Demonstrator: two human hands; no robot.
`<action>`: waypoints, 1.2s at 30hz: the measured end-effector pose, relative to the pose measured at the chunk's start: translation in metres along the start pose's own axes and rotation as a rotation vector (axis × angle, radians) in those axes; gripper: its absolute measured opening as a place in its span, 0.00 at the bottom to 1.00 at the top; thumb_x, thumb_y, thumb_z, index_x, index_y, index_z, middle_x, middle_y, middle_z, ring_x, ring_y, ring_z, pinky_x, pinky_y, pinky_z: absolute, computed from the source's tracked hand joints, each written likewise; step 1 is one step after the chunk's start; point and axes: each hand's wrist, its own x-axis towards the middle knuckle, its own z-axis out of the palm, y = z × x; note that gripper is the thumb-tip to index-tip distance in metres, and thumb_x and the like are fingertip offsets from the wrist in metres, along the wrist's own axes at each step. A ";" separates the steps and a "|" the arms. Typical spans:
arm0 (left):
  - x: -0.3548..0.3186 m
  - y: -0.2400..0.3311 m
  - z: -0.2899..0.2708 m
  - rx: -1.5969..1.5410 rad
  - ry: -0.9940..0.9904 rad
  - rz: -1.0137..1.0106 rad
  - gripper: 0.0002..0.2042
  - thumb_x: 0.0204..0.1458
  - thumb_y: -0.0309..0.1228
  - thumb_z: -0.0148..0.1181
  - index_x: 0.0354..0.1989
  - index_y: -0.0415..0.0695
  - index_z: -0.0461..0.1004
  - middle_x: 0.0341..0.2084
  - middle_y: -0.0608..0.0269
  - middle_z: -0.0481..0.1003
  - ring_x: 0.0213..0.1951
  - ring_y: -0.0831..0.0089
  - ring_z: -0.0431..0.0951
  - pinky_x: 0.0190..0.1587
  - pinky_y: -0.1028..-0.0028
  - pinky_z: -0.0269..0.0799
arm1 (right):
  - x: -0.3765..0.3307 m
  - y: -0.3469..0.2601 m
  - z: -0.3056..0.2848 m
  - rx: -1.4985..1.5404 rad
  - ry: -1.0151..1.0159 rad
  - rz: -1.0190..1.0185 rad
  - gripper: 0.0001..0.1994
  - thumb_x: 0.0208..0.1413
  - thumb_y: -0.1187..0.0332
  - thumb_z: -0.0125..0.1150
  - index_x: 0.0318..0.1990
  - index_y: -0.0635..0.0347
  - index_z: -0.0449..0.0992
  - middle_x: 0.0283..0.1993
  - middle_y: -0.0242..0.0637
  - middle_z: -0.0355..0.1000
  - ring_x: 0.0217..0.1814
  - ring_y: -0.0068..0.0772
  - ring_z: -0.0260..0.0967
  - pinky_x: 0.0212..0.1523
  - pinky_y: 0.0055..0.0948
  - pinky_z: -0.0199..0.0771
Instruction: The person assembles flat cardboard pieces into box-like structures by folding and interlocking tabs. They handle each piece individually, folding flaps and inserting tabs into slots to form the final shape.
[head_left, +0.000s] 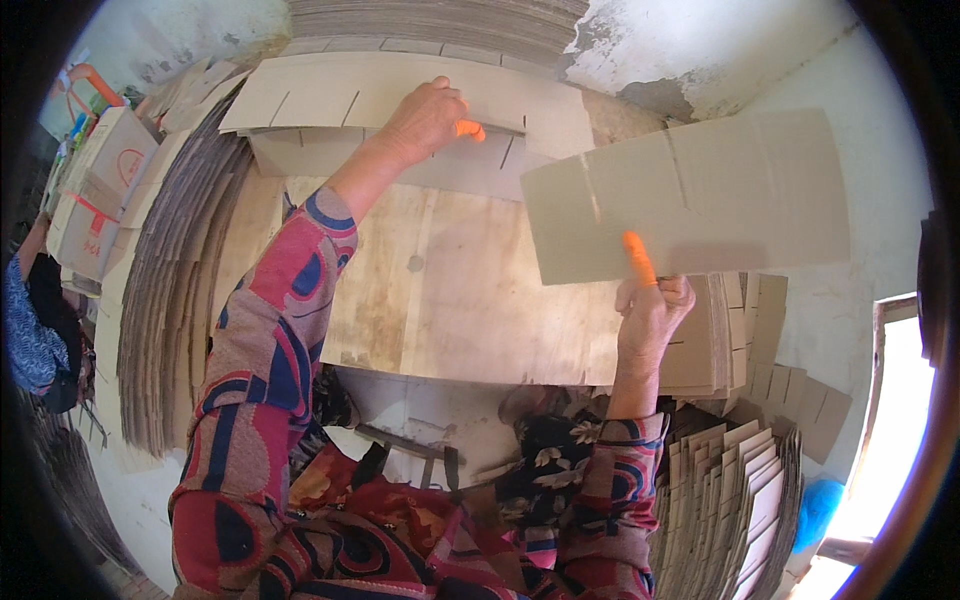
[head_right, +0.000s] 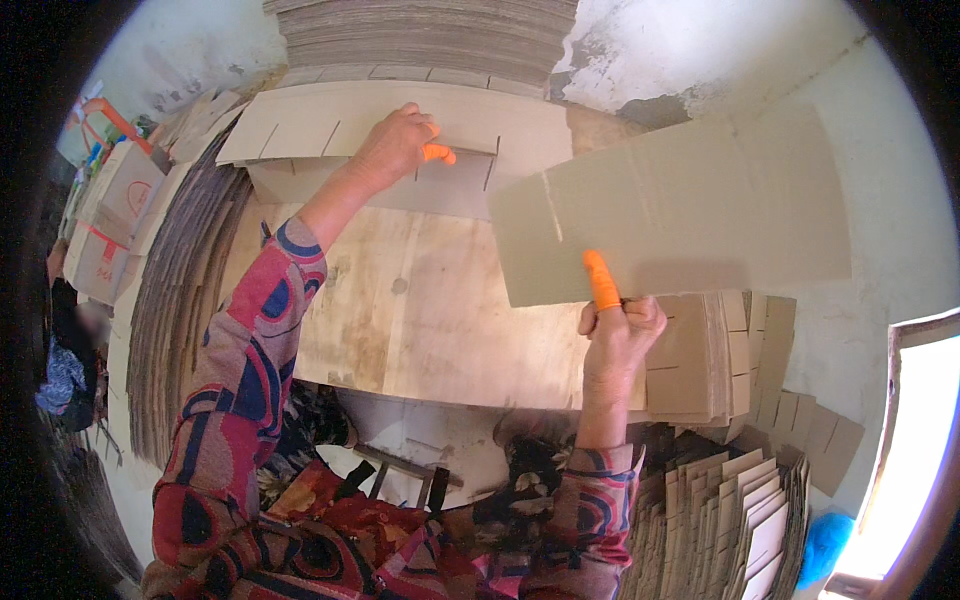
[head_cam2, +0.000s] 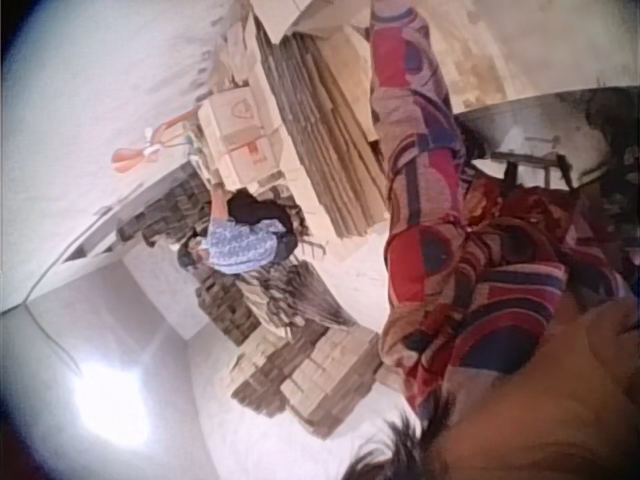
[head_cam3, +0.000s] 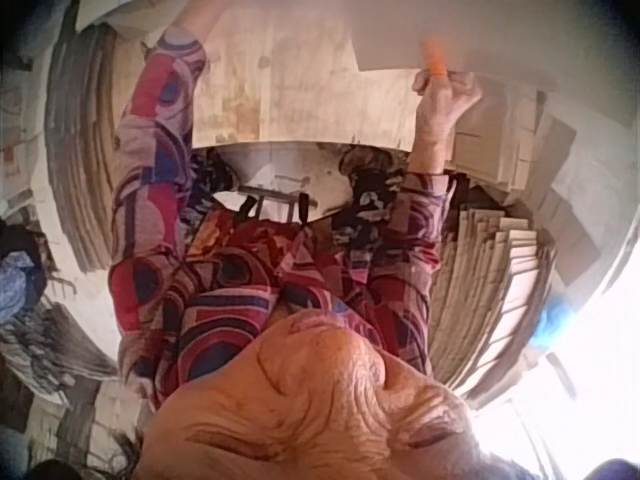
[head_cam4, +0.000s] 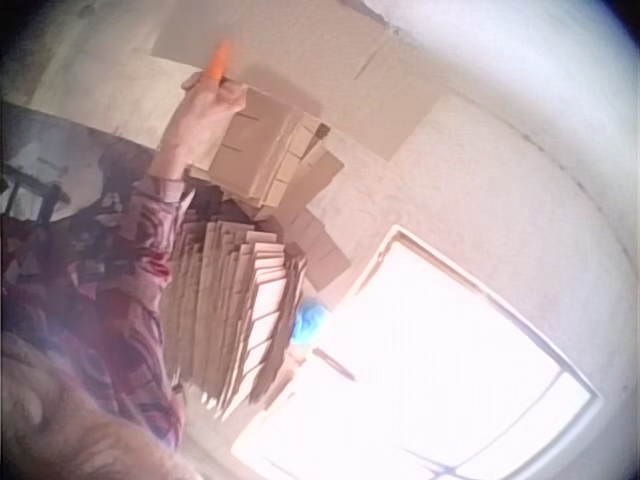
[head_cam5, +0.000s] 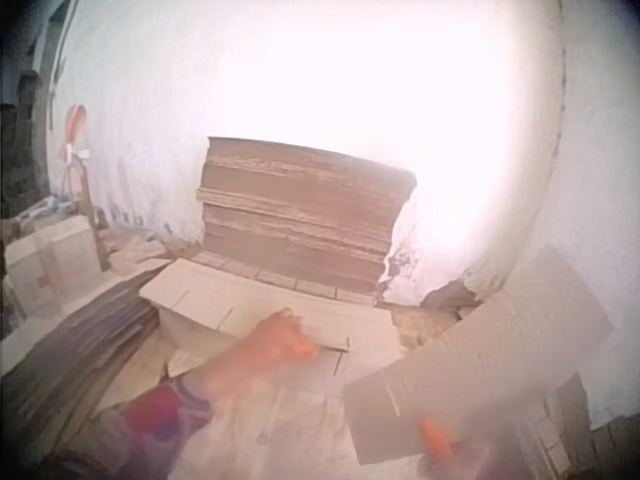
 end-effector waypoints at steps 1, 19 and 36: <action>0.001 0.001 -0.003 -0.059 -0.010 -0.043 0.10 0.44 0.32 0.61 0.36 0.45 0.76 0.33 0.67 0.73 0.40 0.66 0.70 0.43 0.68 0.70 | -0.002 0.003 0.004 0.014 -0.016 0.003 0.05 0.52 0.80 0.56 0.28 0.68 0.79 0.16 0.31 0.67 0.11 0.18 0.59 0.13 0.19 0.55; -0.036 0.078 -0.025 0.316 0.093 0.352 0.23 0.42 0.25 0.55 0.50 0.29 0.69 0.44 0.54 0.70 0.43 0.66 0.70 0.33 0.74 0.75 | -0.013 -0.004 0.023 -0.206 -0.048 0.124 0.14 0.42 0.89 0.43 0.32 0.76 0.77 0.12 0.37 0.68 0.11 0.20 0.64 0.12 0.22 0.64; -0.057 0.107 -0.042 0.367 0.086 0.500 0.18 0.38 0.26 0.58 0.39 0.27 0.75 0.49 0.50 0.71 0.43 0.68 0.69 0.29 0.78 0.72 | -0.006 0.000 0.026 -0.196 -0.090 0.097 0.04 0.48 0.85 0.53 0.28 0.72 0.75 0.13 0.35 0.67 0.12 0.19 0.65 0.12 0.20 0.60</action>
